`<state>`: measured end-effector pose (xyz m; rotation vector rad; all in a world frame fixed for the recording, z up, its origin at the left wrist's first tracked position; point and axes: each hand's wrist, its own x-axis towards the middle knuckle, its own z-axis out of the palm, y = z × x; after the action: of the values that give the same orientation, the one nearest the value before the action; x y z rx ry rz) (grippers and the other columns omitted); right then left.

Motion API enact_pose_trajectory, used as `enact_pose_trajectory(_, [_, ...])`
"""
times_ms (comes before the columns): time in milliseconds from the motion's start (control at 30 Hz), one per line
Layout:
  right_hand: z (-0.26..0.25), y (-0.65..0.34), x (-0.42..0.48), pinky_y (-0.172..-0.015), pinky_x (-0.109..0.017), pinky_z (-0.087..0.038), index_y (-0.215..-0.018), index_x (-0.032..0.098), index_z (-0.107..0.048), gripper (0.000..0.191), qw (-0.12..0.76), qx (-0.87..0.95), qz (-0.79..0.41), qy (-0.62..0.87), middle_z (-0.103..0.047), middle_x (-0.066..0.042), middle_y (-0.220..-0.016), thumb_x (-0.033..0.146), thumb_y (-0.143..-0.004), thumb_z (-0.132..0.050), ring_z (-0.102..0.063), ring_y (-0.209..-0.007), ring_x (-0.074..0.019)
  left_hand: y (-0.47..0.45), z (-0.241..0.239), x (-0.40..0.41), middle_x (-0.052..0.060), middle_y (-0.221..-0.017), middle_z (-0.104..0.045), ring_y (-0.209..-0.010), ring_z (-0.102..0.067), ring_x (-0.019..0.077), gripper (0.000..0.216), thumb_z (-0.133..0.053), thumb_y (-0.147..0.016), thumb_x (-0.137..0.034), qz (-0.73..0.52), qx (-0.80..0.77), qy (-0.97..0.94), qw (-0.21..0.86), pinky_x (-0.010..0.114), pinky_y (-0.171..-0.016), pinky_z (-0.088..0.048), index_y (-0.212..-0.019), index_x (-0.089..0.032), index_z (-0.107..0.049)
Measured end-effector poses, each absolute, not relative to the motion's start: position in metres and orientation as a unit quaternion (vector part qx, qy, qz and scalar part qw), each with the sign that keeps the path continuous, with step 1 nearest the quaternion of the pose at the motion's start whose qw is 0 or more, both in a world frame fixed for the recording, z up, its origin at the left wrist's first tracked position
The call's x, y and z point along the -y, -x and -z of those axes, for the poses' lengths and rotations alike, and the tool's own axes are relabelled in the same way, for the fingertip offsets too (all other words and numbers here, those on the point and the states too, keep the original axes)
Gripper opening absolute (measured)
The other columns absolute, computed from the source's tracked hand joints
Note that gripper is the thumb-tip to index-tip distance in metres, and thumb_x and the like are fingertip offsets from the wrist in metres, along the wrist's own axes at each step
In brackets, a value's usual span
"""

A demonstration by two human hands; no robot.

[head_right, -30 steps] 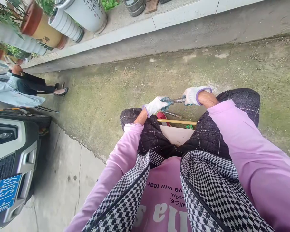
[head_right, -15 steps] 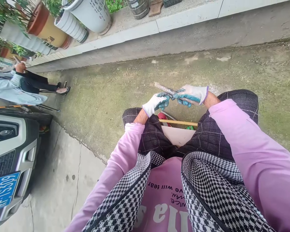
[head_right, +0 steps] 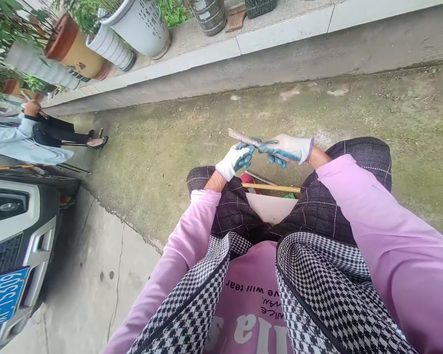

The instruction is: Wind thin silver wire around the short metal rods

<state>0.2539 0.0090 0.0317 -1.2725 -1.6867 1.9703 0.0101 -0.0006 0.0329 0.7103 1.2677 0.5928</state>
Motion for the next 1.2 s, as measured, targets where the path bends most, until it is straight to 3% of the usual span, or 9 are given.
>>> enact_pose_trajectory(100, [-0.029, -0.242, -0.016, -0.071, -0.033, -0.056, -0.109, 0.023, -0.077, 0.027, 0.117, 0.654, -0.486, 0.568, -0.077, -0.003, -0.086, 0.042, -0.106, -0.097, -0.071, -0.074, -0.0221, -0.012, -0.034, -0.004, -0.018, -0.056, -0.046, -0.037, -0.028, 0.0011, 0.045, -0.104, -0.108, -0.026, -0.286, -0.601, -0.297, 0.685, 0.017, -0.047, -0.030, -0.094, -0.023, -0.062])
enact_pose_trajectory(200, [-0.027, -0.238, -0.019, -0.078, -0.035, -0.058, -0.112, 0.024, -0.082, 0.020, 0.113, 0.705, -0.366, 0.597, -0.080, -0.006, -0.092, 0.041, -0.110, -0.091, -0.077, -0.086, -0.0273, -0.013, -0.036, -0.007, -0.017, -0.057, -0.050, -0.039, -0.030, 0.0026, 0.044, -0.099, -0.112, -0.029, -0.296, -0.598, -0.296, 0.684, 0.016, -0.049, -0.035, -0.095, -0.025, -0.058])
enact_pose_trajectory(333, [-0.027, -0.242, -0.016, -0.065, -0.032, -0.057, -0.112, 0.023, -0.081, 0.019, 0.155, 0.651, -0.457, 0.586, -0.077, -0.006, -0.088, 0.041, -0.116, -0.082, -0.071, -0.073, -0.0232, -0.014, -0.038, -0.009, -0.012, -0.057, -0.059, -0.043, -0.042, 0.0075, 0.023, -0.074, -0.125, -0.021, -0.303, -0.586, -0.303, 0.687, 0.019, -0.057, -0.048, -0.104, -0.023, -0.064])
enact_pose_trajectory(433, [-0.029, -0.244, -0.016, -0.058, -0.028, -0.055, -0.108, 0.022, -0.079, 0.017, 0.183, 0.587, -0.526, 0.588, -0.076, -0.004, -0.087, 0.037, -0.114, -0.084, -0.066, -0.067, -0.0182, -0.016, -0.037, -0.011, -0.008, -0.062, -0.069, -0.049, -0.056, 0.0093, 0.019, -0.083, -0.124, -0.032, -0.302, -0.590, -0.298, 0.687, 0.022, -0.067, -0.058, -0.116, -0.019, -0.073])
enact_pose_trajectory(667, [-0.030, -0.250, -0.024, -0.069, -0.033, -0.053, -0.108, 0.024, -0.081, 0.012, 0.092, 0.668, -0.418, 0.609, -0.072, -0.002, -0.083, 0.034, -0.113, -0.084, -0.068, -0.073, -0.0213, -0.019, -0.032, -0.013, -0.001, -0.069, -0.077, -0.052, -0.067, 0.0142, 0.082, -0.081, -0.117, -0.088, -0.247, -0.603, -0.335, 0.681, 0.025, -0.066, -0.060, -0.152, -0.014, -0.086])
enact_pose_trajectory(800, [-0.031, -0.249, -0.024, -0.073, -0.035, -0.053, -0.098, 0.026, -0.073, 0.021, 0.115, 0.630, -0.442, 0.628, -0.070, -0.003, -0.083, 0.032, -0.114, -0.086, -0.066, -0.075, -0.0228, -0.016, -0.030, -0.010, -0.002, -0.069, -0.077, -0.050, -0.063, 0.0118, 0.055, -0.080, -0.126, -0.063, -0.241, -0.599, -0.370, 0.668, 0.022, -0.062, -0.056, -0.146, -0.013, -0.087])
enact_pose_trajectory(933, [-0.036, -0.257, -0.029, -0.061, -0.029, -0.051, -0.105, 0.027, -0.068, 0.020, 0.239, 0.489, -0.545, 0.638, -0.069, 0.001, -0.083, 0.028, -0.116, -0.085, -0.055, -0.066, -0.0164, -0.015, -0.030, -0.006, -0.006, -0.060, -0.068, -0.047, -0.055, 0.0093, 0.018, -0.074, -0.124, -0.024, -0.232, -0.582, -0.388, 0.676, 0.019, -0.057, -0.050, -0.116, -0.012, -0.086])
enact_pose_trajectory(1100, [-0.042, -0.290, -0.033, -0.051, -0.025, -0.039, -0.112, 0.023, -0.073, 0.030, 0.359, 0.384, -0.694, 0.492, -0.063, 0.005, -0.073, 0.044, -0.108, -0.094, -0.046, -0.057, -0.0116, -0.018, -0.032, -0.003, -0.006, -0.057, -0.065, -0.048, -0.058, 0.0092, 0.028, -0.068, -0.121, -0.013, -0.175, -0.572, -0.406, 0.690, 0.017, -0.058, -0.050, -0.096, -0.016, -0.079])
enact_pose_trajectory(1200, [-0.035, -0.303, -0.024, -0.046, -0.026, -0.037, -0.111, 0.022, -0.078, 0.049, 0.234, 0.494, -0.764, 0.342, -0.065, 0.004, -0.074, 0.059, -0.094, -0.104, -0.047, -0.054, -0.0108, -0.016, -0.034, -0.006, -0.006, -0.055, -0.062, -0.046, -0.054, 0.0088, 0.033, -0.065, -0.120, -0.010, -0.161, -0.600, -0.424, 0.659, 0.017, -0.054, -0.043, -0.091, -0.017, -0.078])
